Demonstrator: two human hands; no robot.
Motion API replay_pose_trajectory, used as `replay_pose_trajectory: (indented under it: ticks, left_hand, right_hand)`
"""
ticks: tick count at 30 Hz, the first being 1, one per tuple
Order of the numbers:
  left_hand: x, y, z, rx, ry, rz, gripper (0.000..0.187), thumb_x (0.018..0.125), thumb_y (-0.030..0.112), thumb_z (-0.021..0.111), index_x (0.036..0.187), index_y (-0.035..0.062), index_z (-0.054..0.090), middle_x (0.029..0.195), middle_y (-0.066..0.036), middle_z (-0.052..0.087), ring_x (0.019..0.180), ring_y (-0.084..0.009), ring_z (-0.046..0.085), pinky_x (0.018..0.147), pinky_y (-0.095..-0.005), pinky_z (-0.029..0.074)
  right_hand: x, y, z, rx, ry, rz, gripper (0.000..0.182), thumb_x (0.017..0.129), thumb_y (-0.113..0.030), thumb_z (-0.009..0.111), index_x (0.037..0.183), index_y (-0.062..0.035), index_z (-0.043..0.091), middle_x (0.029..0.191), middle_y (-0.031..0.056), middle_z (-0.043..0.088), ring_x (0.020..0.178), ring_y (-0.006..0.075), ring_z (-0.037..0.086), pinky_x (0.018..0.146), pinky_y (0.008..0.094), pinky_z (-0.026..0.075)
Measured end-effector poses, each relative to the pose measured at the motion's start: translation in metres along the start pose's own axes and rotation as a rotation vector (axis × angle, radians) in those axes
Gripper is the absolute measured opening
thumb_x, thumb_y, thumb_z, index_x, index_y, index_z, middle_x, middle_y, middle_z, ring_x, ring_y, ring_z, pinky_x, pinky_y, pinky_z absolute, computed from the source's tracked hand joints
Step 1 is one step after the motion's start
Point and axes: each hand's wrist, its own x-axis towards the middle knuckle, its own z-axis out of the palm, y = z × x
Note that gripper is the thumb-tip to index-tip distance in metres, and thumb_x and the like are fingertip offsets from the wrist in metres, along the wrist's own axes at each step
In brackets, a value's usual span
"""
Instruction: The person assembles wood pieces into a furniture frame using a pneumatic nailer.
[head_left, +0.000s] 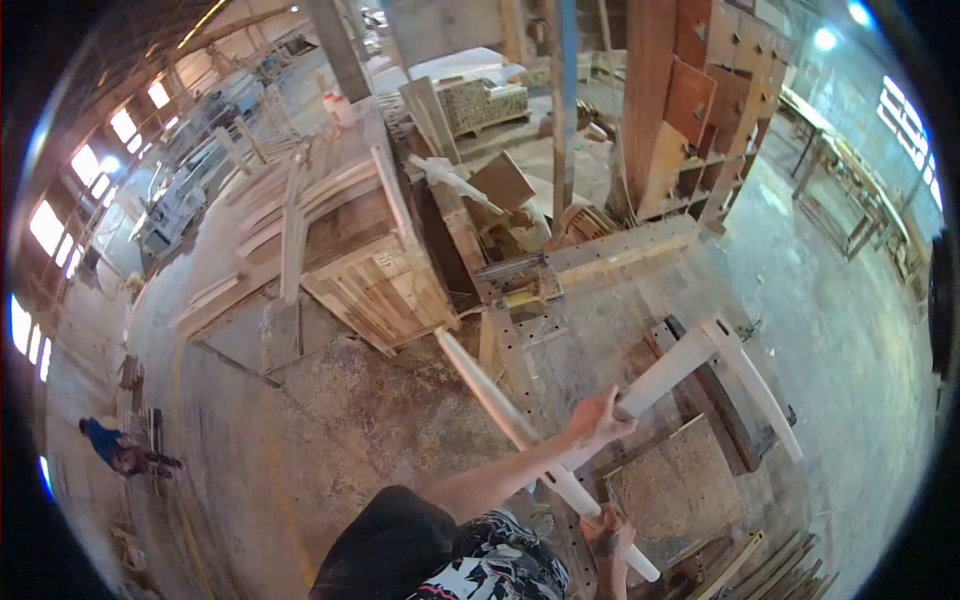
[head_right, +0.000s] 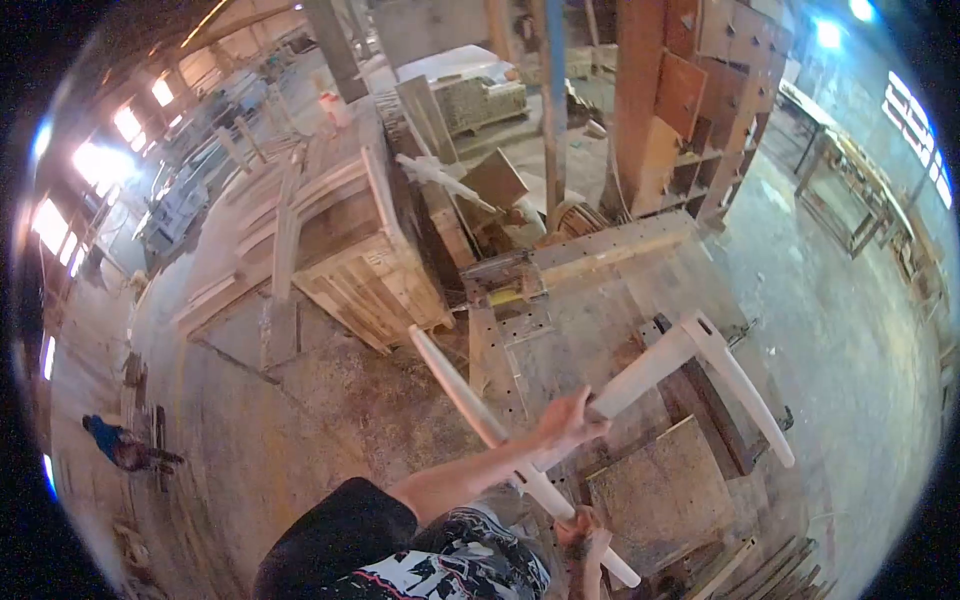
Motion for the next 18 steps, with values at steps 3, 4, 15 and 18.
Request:
replay_pose_trajectory:
  ticks: [3, 4, 15, 18]
  left_hand:
    - [-0.065, 0.006, -0.056, -0.105, 0.103, -0.130, 0.062, 0.081, 0.041, 0.079, 0.121, 0.0026, 0.052, 0.101, -0.021, 0.073, 0.091, -0.0363, 0.072, 0.083, -0.0438, 0.057]
    - [-0.087, 0.007, -0.075, -0.150, 0.153, -0.165, 0.060, 0.081, 0.040, 0.080, 0.120, 0.0036, 0.053, 0.100, -0.021, 0.073, 0.090, -0.0363, 0.072, 0.083, -0.0436, 0.057]
    - [-0.279, -0.080, -0.226, -0.174, 0.830, -0.269, 0.052, 0.078, 0.031, 0.085, 0.108, 0.0000, 0.056, 0.087, -0.015, 0.069, 0.080, -0.0201, 0.067, 0.072, -0.0368, 0.054]
    - [-0.326, -0.120, -0.283, -0.153, 0.932, -0.298, 0.047, 0.079, 0.029, 0.085, 0.104, 0.0007, 0.056, 0.089, -0.012, 0.068, 0.080, -0.0173, 0.065, 0.070, -0.0337, 0.053]
  right_hand:
    - [-0.019, -0.042, -0.018, -0.148, -0.123, -0.197, 0.034, 0.071, -0.034, 0.084, 0.090, -0.0127, 0.066, 0.092, 0.0083, 0.070, 0.084, 0.0354, 0.070, 0.071, 0.0476, 0.055]
    - [-0.026, -0.055, -0.019, -0.156, -0.124, -0.290, 0.035, 0.071, -0.035, 0.084, 0.090, -0.0123, 0.066, 0.092, 0.0079, 0.070, 0.083, 0.0361, 0.070, 0.069, 0.0484, 0.055]
    - [-0.038, -0.172, 0.072, -0.225, -0.457, -0.677, 0.028, 0.077, -0.033, 0.077, 0.097, -0.0171, 0.064, 0.099, 0.0047, 0.068, 0.093, 0.0342, 0.069, 0.076, 0.0483, 0.055]
    - [-0.034, -0.215, 0.131, -0.167, -0.472, -0.838, 0.025, 0.081, -0.035, 0.073, 0.096, -0.0170, 0.064, 0.100, 0.0041, 0.067, 0.095, 0.0314, 0.069, 0.075, 0.0476, 0.055]
